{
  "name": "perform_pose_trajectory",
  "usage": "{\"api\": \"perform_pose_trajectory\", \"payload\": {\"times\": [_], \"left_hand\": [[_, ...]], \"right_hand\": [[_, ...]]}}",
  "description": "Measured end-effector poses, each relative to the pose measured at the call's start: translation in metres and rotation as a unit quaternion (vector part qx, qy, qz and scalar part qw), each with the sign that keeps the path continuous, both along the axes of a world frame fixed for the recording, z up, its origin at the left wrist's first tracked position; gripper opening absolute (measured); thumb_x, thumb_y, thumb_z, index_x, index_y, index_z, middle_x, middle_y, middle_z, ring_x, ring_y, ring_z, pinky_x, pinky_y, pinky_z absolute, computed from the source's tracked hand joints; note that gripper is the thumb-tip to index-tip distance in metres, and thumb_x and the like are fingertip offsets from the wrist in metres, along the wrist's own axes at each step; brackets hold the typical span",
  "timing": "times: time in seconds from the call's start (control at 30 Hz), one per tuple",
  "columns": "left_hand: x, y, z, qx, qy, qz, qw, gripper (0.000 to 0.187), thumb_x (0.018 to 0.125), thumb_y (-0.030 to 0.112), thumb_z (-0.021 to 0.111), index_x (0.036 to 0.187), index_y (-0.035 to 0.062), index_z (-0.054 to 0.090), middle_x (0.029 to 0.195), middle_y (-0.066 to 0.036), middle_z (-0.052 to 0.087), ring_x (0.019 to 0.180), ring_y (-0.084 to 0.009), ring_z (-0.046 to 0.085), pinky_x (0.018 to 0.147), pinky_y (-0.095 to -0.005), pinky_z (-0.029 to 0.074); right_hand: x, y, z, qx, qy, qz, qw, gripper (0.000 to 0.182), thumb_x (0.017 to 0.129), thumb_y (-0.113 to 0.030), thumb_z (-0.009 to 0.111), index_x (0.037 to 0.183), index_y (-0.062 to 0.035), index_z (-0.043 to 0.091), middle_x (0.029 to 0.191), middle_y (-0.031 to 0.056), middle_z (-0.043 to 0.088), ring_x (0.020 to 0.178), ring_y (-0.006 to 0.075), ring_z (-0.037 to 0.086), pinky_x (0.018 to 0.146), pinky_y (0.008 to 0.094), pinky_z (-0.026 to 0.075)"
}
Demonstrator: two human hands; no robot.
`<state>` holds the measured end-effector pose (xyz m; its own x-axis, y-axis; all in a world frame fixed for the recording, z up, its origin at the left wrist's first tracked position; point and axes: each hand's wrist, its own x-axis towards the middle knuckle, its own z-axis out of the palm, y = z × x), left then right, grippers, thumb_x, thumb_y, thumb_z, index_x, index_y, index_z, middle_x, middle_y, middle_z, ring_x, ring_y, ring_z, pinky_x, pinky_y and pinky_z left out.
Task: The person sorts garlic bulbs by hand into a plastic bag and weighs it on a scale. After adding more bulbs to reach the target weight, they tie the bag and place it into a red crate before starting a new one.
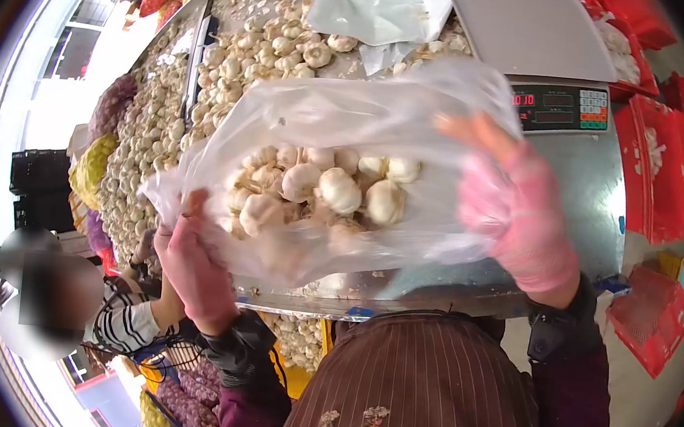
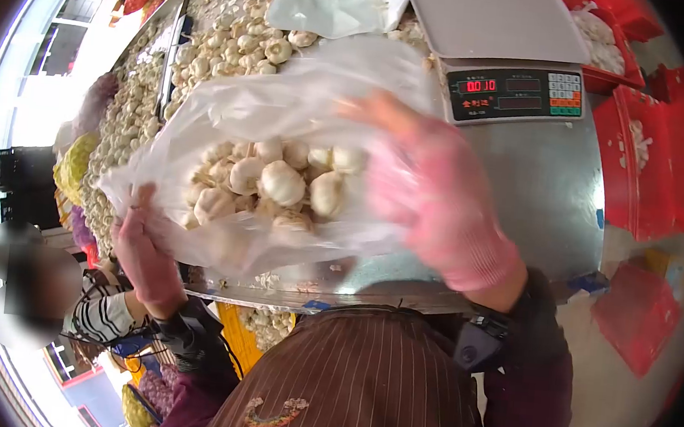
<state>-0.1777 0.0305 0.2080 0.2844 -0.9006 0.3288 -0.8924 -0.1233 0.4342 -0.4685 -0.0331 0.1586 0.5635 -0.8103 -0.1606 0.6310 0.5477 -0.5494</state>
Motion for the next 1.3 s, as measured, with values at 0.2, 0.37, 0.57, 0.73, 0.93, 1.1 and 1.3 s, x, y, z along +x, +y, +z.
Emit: {"api": "perform_pose_trajectory", "payload": {"times": [0.2, 0.37, 0.57, 0.73, 0.93, 1.1, 1.3], "left_hand": [[-0.082, -0.016, 0.008, -0.048, 0.443, 0.001, 0.895, 0.024, 0.084, 0.014, 0.06, 0.1, -0.0027, 0.067, 0.08, 0.0, 0.061, 0.06, -0.004, 0.049, 0.054, -0.0181, 0.034], [0.034, -0.006, -0.028, 0.056, 0.408, 0.138, 0.901, 0.028, 0.079, 0.005, 0.063, 0.106, -0.003, 0.065, 0.093, -0.006, 0.065, 0.079, -0.0107, 0.06, 0.072, -0.0197, 0.046], [-0.117, -0.038, -0.066, 0.101, 0.022, -0.324, 0.94, 0.039, 0.069, 0.008, 0.067, 0.107, 0.0073, 0.059, 0.109, -0.015, 0.057, 0.111, -0.034, 0.051, 0.098, -0.0424, 0.039], [-0.149, -0.03, -0.142, 0.253, -0.051, -0.385, 0.886, 0.043, 0.069, 0.019, 0.068, 0.11, 0.0133, 0.056, 0.113, -0.012, 0.051, 0.111, -0.0336, 0.05, 0.095, -0.048, 0.038], [-0.032, -0.01, -0.151, 0.315, -0.148, -0.402, 0.847, 0.035, 0.072, 0.015, 0.068, 0.105, 0.0178, 0.062, 0.118, -0.011, 0.052, 0.097, -0.0309, 0.058, 0.08, -0.0377, 0.051], [0.02, -0.045, -0.15, 0.304, -0.081, -0.204, 0.927, 0.04, 0.076, 0.006, 0.058, 0.116, 0.0114, 0.058, 0.088, -0.014, 0.065, 0.08, -0.0277, 0.064, 0.075, -0.0403, 0.051], [-0.092, -0.076, -0.177, 0.104, 0.068, -0.273, 0.954, 0.043, 0.071, 0.018, 0.067, 0.112, 0.0106, 0.061, 0.126, -0.027, 0.05, 0.119, -0.0448, 0.046, 0.1, -0.0458, 0.04]], "right_hand": [[-0.006, 0.031, -0.078, 0.032, 0.379, -0.23, 0.896, 0.03, 0.092, -0.011, 0.05, 0.115, 0.0002, 0.065, 0.079, -0.0085, 0.054, 0.065, 0.0027, 0.038, 0.06, 0.0186, 0.035], [-0.029, 0.027, -0.112, -0.009, 0.358, -0.275, 0.892, 0.029, 0.094, -0.013, 0.049, 0.113, 0.0009, 0.066, 0.082, -0.009, 0.053, 0.07, 0.0033, 0.039, 0.061, 0.0194, 0.034], [-0.029, 0.024, -0.117, 0.04, 0.427, -0.266, 0.863, 0.031, 0.095, -0.018, 0.051, 0.114, 0.0021, 0.065, 0.082, -0.0083, 0.054, 0.072, 0.0047, 0.04, 0.064, 0.0205, 0.035], [-0.042, 0.016, -0.131, 0.1, 0.408, -0.258, 0.87, 0.036, 0.097, -0.025, 0.049, 0.117, 0.0011, 0.063, 0.068, -0.0092, 0.046, 0.061, 0.0043, 0.037, 0.056, 0.0207, 0.033], [-0.049, 0.003, -0.122, 0.176, 0.276, -0.265, 0.907, 0.039, 0.098, -0.035, 0.05, 0.117, -0.0034, 0.062, 0.057, -0.0102, 0.024, 0.044, 0.0018, 0.021, 0.039, 0.0219, 0.018], [-0.036, 0.011, -0.106, 0.172, 0.327, -0.224, 0.902, 0.043, 0.097, -0.04, 0.052, 0.115, -0.0029, 0.064, 0.056, -0.0101, 0.027, 0.045, 0.0021, 0.024, 0.041, 0.0219, 0.019], [-0.014, 0.008, -0.1, 0.133, 0.358, -0.21, 0.9, 0.039, 0.096, -0.04, 0.053, 0.112, -0.0068, 0.067, 0.056, -0.0101, 0.03, 0.045, 0.002, 0.026, 0.041, 0.0213, 0.02]]}}
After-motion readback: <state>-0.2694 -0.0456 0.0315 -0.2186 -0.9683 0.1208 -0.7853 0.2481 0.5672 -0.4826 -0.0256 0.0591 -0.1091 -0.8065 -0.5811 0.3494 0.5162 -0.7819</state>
